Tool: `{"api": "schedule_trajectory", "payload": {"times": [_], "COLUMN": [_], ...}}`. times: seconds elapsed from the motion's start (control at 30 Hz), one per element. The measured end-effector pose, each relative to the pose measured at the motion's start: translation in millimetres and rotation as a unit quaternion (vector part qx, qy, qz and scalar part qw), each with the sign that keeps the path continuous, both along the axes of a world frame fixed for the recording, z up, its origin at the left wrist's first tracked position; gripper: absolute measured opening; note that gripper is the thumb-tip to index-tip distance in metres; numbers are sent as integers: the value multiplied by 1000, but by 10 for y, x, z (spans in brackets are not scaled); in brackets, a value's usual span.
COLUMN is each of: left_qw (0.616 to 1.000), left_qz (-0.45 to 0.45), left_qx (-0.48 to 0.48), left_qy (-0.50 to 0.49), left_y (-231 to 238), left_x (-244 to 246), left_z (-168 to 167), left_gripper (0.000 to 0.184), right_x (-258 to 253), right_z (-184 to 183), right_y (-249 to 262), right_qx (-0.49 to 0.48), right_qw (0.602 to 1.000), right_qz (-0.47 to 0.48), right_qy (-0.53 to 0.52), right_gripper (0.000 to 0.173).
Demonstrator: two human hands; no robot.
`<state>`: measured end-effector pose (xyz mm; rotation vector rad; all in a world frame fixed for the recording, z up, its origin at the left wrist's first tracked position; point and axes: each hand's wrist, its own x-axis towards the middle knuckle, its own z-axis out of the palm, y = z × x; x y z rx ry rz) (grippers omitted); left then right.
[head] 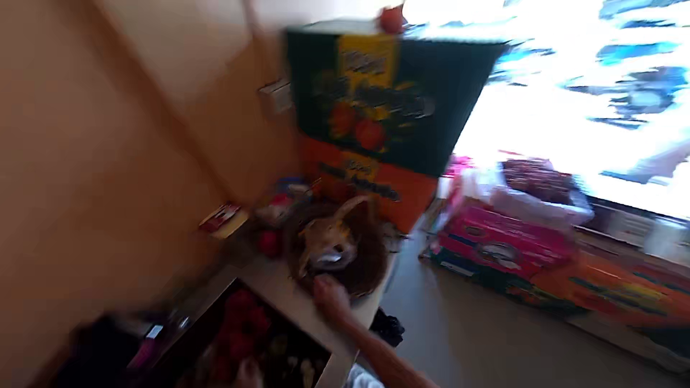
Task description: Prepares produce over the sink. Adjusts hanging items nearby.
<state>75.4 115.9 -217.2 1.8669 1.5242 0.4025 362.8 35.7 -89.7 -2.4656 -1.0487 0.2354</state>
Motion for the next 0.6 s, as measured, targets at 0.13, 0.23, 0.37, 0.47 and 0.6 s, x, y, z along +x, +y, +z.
{"api": "schedule_trajectory", "payload": {"times": [0.13, 0.23, 0.37, 0.47, 0.6], "left_qw": [859, 622, 423, 316, 300], "left_qz": [394, 486, 510, 560, 556], "left_qx": [-180, -236, -106, -29, -24], "left_qy": [-274, -567, -741, -765, -775], "left_y": [230, 549, 867, 1085, 1346], "left_x": [244, 206, -101, -292, -329], "left_z": [191, 336, 497, 495, 710], "left_gripper": [26, 24, 32, 28, 29], "right_x": [-48, -35, 27, -404, -1634], "right_z": [-40, -112, -190, 34, 678], "right_y": [58, 143, 58, -85, -191], "right_qx": [-24, 14, 191, 194, -185], "right_qw": [999, 999, 979, 963, 815], "right_qz": [23, 19, 51, 184, 533], "right_qy": [-30, -47, -45, -21, 130], "right_gripper": [40, 41, 34, 29, 35]}}
